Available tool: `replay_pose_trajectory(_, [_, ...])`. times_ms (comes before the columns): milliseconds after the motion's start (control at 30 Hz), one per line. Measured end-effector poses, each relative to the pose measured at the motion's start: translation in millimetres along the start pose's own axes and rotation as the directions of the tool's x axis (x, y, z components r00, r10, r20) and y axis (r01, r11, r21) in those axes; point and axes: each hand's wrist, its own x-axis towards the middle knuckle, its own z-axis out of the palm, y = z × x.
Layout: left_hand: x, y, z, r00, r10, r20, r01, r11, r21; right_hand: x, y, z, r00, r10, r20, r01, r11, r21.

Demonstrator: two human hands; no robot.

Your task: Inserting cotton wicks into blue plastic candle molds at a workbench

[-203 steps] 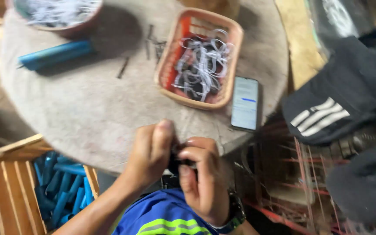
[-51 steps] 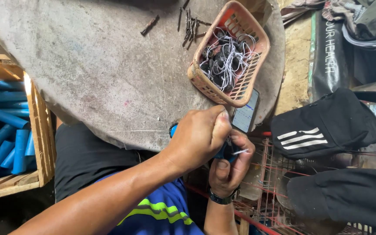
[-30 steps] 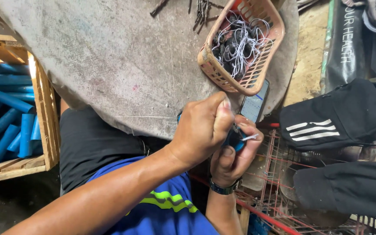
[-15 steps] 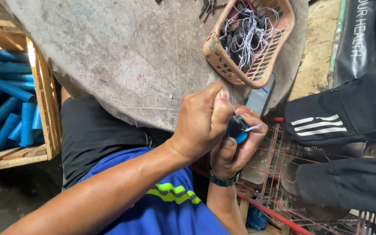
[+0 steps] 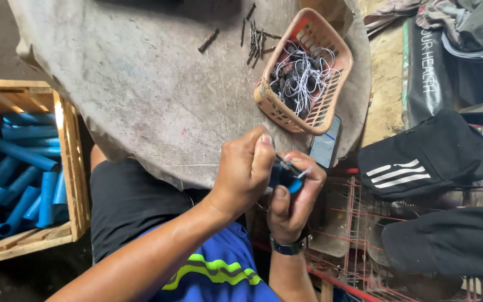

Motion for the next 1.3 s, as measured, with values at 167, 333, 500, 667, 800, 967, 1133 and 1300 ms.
replay_pose_trajectory(167, [12.4,4.0,-2.3,0.996,0.032,0.084,-0.036,0.998,0.049,11.2,-3.2,-9.8,0.998,-0.018,0.066,0.023,0.996,-0.084])
replay_pose_trajectory(333, [20.4,-5.0,1.7,0.973,0.139,0.182,-0.165,0.977,0.134,10.2,7.3,-18.7,0.997,-0.046,0.065,0.053,0.992,-0.117])
replay_pose_trajectory(500, [34.6,-5.2,-14.8,0.681,0.621,0.387,-0.71,0.433,0.555,14.3,7.1,-19.3,0.996,-0.049,0.07,0.054,0.995,-0.078])
replay_pose_trajectory(667, [50.3,18.3,-36.2,0.439,0.675,0.593,-0.865,0.14,0.482,14.8,13.0,-22.9,0.997,-0.035,0.074,0.037,0.999,-0.021])
replay_pose_trajectory(800, [57.4,19.6,-35.0,0.369,0.589,0.719,-0.888,-0.003,0.459,12.6,17.2,-15.1,0.997,0.067,0.021,-0.069,0.995,0.077])
replay_pose_trajectory(967, [64.3,7.8,-38.8,0.393,0.538,0.746,-0.887,0.006,0.463,0.9,58.6,6.4,0.985,0.173,0.023,-0.168,0.904,0.393])
replay_pose_trajectory(1133, [72.4,9.5,-48.5,0.425,0.474,0.771,-0.855,-0.069,0.514,3.3,71.5,22.0,0.961,0.249,0.122,-0.277,0.87,0.409])
replay_pose_trajectory(1300, [75.5,13.3,-42.5,0.501,0.43,0.751,-0.808,-0.078,0.583,5.5,86.9,28.5,0.937,0.325,0.127,-0.347,0.907,0.24])
